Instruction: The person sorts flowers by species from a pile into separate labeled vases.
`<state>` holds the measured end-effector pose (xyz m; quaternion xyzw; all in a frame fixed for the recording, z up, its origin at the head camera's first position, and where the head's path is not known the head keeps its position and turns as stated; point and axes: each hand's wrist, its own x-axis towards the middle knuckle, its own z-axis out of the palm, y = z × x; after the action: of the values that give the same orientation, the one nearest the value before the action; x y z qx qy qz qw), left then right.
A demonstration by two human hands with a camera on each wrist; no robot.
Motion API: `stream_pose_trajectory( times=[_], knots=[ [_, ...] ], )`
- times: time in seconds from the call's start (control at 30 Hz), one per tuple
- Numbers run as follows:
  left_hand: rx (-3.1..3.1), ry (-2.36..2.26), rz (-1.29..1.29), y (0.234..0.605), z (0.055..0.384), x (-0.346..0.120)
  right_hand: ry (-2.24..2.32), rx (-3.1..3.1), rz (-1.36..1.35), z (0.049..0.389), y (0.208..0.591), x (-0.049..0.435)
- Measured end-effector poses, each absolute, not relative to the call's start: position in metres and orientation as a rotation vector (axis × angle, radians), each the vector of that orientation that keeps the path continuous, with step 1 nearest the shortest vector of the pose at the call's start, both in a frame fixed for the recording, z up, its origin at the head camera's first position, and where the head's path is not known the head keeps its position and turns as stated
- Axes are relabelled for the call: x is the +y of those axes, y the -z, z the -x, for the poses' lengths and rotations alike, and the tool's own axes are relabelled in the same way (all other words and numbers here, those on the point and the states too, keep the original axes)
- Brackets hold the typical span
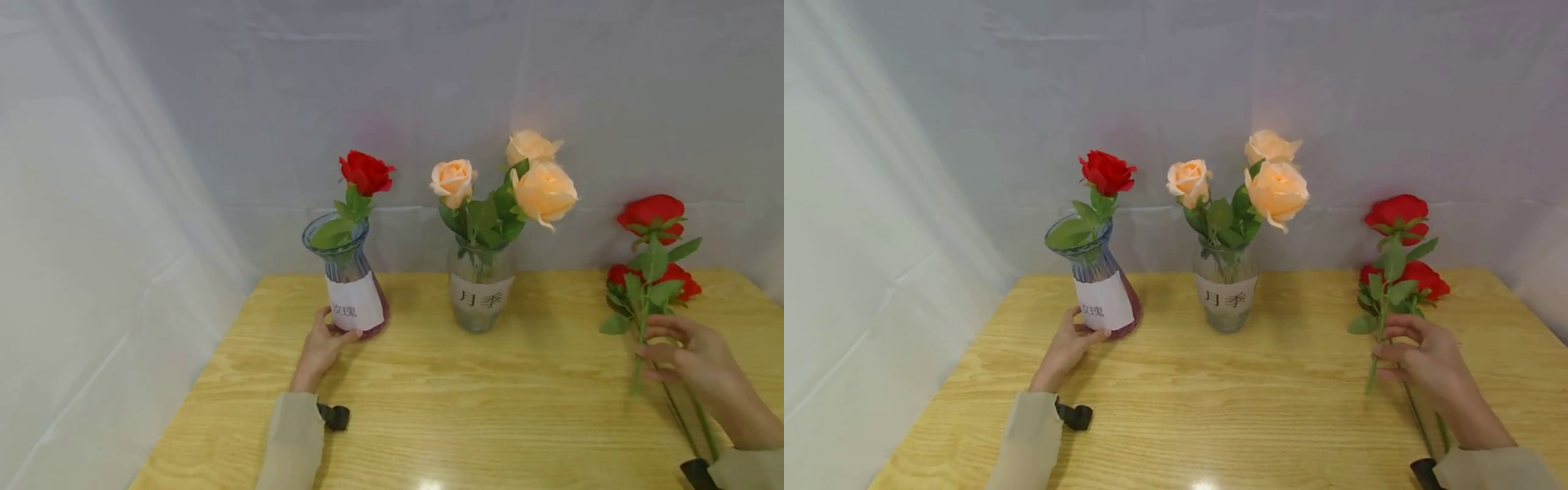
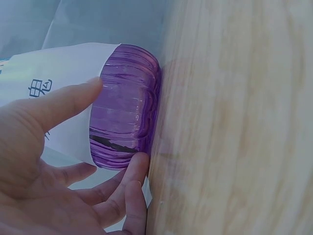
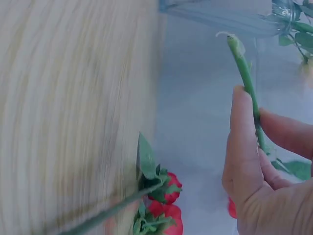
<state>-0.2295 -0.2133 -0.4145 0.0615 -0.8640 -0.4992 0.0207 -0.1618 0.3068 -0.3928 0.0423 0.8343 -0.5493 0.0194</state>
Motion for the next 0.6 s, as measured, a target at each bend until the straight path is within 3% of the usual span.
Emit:
stream_pose_trajectory(
  times=[0.6],
  knots=[
    [-2.644, 1.565, -0.171, 0.42, 0.23, -0.215, 2.582, 1.902, -0.038, 0.171, 0.387, 0.289]
  ],
)
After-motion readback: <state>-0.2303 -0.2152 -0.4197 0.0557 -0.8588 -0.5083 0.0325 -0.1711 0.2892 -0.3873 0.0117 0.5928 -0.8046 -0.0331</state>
